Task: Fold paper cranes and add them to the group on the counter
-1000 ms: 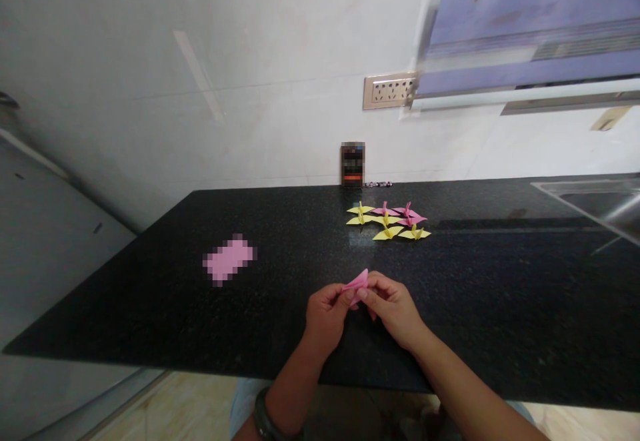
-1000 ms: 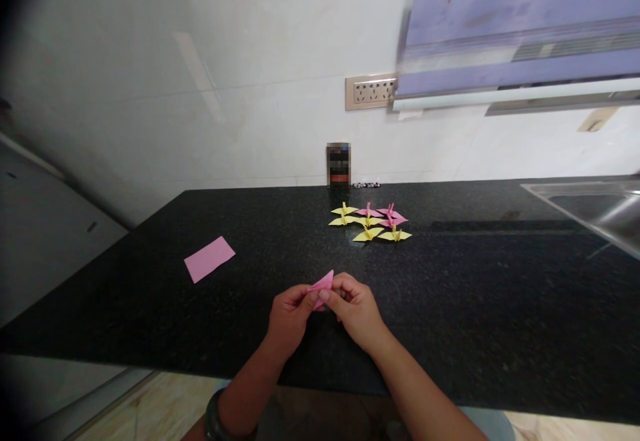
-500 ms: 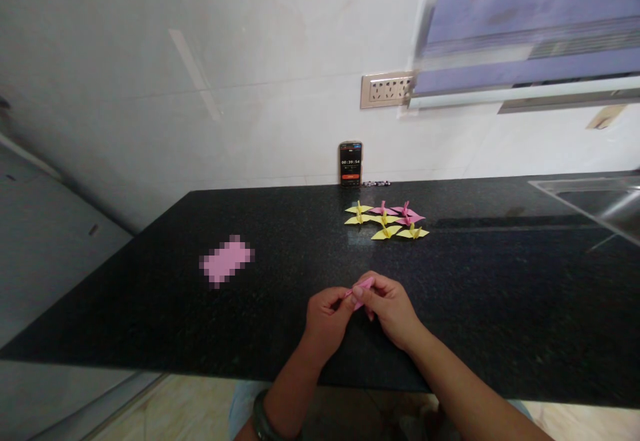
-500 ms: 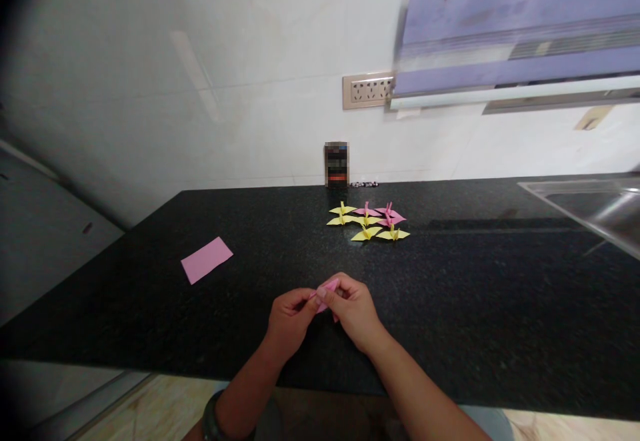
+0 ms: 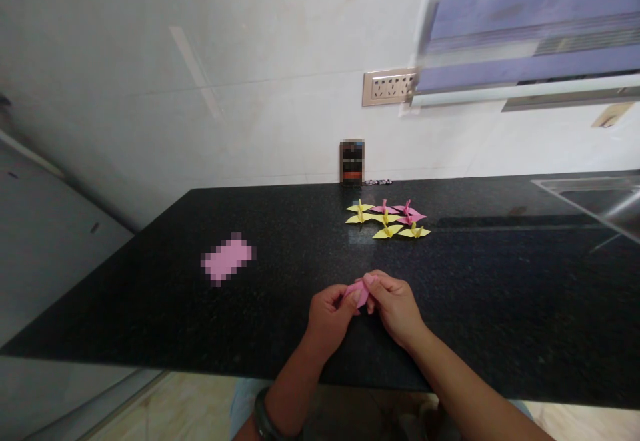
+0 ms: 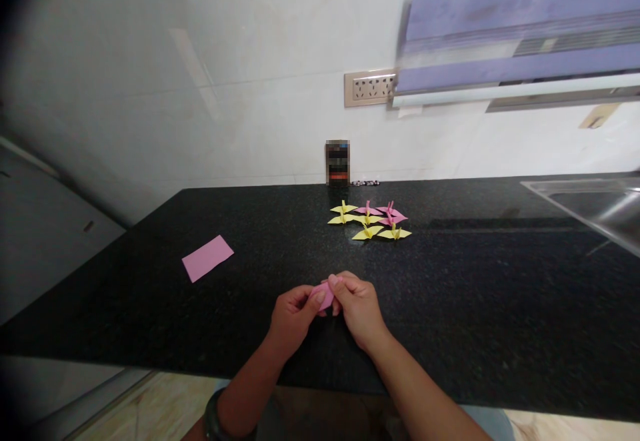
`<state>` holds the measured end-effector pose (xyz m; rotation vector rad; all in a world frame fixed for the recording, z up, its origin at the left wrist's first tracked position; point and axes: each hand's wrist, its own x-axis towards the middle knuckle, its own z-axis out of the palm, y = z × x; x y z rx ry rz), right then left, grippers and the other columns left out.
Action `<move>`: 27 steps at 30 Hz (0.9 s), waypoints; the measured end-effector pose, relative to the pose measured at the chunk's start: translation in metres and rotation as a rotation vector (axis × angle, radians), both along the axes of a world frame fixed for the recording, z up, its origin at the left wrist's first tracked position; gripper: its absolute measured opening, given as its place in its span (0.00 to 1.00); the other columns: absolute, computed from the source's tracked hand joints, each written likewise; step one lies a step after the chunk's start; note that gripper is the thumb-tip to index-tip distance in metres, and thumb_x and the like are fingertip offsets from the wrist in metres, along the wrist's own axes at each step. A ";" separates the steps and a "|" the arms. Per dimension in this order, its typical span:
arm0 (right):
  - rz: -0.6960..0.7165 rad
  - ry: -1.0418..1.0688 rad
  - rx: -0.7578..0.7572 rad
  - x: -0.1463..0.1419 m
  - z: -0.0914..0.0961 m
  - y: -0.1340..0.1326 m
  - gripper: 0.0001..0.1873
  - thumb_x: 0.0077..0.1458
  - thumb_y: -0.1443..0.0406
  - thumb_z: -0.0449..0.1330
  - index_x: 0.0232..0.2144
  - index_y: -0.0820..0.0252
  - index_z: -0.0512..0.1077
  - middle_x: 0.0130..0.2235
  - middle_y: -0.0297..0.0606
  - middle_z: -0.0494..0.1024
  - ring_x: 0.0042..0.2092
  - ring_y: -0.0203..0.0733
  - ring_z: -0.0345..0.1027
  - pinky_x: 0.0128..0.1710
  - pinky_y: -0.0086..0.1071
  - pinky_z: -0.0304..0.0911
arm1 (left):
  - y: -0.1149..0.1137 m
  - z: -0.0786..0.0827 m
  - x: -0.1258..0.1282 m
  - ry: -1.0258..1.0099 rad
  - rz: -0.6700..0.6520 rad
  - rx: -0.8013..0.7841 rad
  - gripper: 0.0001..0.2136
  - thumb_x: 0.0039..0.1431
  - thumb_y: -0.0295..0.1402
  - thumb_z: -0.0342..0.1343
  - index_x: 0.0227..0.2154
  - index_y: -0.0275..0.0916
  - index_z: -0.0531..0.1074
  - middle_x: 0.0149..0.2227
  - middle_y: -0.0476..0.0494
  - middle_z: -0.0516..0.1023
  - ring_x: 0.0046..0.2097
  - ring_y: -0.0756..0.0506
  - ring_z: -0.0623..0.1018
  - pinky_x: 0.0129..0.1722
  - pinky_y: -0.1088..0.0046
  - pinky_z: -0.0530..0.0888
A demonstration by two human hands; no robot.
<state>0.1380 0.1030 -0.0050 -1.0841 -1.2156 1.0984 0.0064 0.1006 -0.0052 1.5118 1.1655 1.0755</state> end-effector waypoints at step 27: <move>0.105 0.015 -0.156 0.013 0.001 0.001 0.12 0.45 0.59 0.59 0.21 0.64 0.71 0.17 0.29 0.64 0.19 0.28 0.52 0.18 0.24 0.48 | 0.007 -0.005 -0.008 -0.311 0.147 -0.081 0.11 0.49 0.36 0.55 0.32 0.34 0.69 0.18 0.52 0.69 0.19 0.55 0.66 0.20 0.81 0.63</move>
